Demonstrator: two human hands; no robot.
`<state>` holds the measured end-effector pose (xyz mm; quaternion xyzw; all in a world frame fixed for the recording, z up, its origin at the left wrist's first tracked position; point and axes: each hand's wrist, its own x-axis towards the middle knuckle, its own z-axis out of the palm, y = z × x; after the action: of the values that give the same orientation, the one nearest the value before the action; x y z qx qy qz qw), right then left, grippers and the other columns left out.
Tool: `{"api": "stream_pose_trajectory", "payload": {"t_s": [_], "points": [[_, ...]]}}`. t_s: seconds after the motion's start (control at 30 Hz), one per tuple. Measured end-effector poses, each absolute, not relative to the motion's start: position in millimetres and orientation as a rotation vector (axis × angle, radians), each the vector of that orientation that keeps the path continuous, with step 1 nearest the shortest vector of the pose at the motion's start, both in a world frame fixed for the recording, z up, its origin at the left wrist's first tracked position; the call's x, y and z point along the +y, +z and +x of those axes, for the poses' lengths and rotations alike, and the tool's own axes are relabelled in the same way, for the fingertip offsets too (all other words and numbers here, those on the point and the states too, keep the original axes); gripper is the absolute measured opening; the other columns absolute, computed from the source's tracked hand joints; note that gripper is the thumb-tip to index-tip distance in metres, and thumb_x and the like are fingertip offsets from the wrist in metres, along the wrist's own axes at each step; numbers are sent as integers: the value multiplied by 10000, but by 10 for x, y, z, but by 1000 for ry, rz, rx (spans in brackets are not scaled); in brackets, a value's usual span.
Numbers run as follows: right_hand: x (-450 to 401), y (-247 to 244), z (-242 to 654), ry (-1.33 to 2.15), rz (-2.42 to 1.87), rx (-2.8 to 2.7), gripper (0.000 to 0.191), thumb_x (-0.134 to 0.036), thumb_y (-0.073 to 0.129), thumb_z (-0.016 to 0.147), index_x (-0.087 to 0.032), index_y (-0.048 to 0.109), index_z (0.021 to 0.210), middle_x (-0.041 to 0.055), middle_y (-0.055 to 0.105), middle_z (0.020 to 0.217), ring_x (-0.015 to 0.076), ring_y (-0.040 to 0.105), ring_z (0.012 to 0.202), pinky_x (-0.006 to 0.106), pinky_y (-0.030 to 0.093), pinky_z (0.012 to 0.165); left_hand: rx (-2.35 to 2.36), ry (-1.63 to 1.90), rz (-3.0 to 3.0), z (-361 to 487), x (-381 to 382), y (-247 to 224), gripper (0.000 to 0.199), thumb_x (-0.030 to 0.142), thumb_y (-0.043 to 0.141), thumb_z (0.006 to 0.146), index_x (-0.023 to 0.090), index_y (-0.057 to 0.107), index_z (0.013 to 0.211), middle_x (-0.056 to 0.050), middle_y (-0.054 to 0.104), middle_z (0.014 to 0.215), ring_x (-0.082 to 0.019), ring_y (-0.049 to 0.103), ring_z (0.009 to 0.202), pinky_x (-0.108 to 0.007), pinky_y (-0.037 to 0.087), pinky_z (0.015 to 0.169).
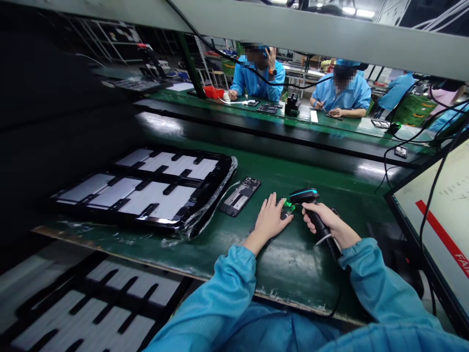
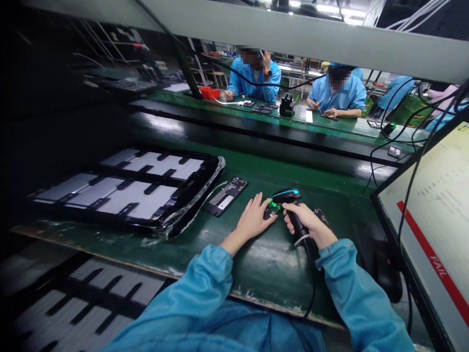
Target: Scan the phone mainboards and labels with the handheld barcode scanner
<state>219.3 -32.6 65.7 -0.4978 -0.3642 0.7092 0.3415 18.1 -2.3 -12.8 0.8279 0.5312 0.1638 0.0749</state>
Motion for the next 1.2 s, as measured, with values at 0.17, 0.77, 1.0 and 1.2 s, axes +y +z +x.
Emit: {"api": "stream_pose_trajectory", "payload": {"t_s": [0.17, 0.77, 1.0, 1.2], "points": [[-338, 626, 2189, 1845, -1266, -944, 302, -440, 674, 850, -153, 603, 786, -31, 576, 516, 99, 499, 368, 206, 451, 317, 1599, 492, 2480, 186, -23, -129, 675, 549, 592, 871, 146, 468, 1399, -230, 349, 1565, -356, 311, 1467, -517, 296, 1173], [-247, 609, 2131, 1875, -1341, -935, 287, -410, 651, 868, -147, 598, 767, -16, 590, 513, 107, 526, 370, 203, 463, 317, 1521, 452, 2522, 127, 0, -74, 635, 517, 600, 874, 155, 482, 1382, -234, 374, 1549, -348, 323, 1464, -528, 310, 1162], [-194, 649, 2111, 1956, -1422, -1022, 282, -394, 635, 875, -142, 606, 752, 6, 611, 494, 134, 561, 367, 221, 488, 315, 1298, 308, 2584, -132, 73, 12, 613, 432, 655, 815, 212, 511, 1368, -180, 322, 1595, -336, 272, 1488, -572, 202, 1200], [-187, 761, 2052, 1995, -1493, -1090, 280, -383, 639, 874, -151, 592, 723, 18, 624, 461, 152, 570, 336, 234, 504, 316, 1238, 344, 2609, -197, 74, -9, 661, 522, 646, 828, 226, 492, 1397, -143, 305, 1611, -310, 272, 1491, -528, 213, 1209]]}}
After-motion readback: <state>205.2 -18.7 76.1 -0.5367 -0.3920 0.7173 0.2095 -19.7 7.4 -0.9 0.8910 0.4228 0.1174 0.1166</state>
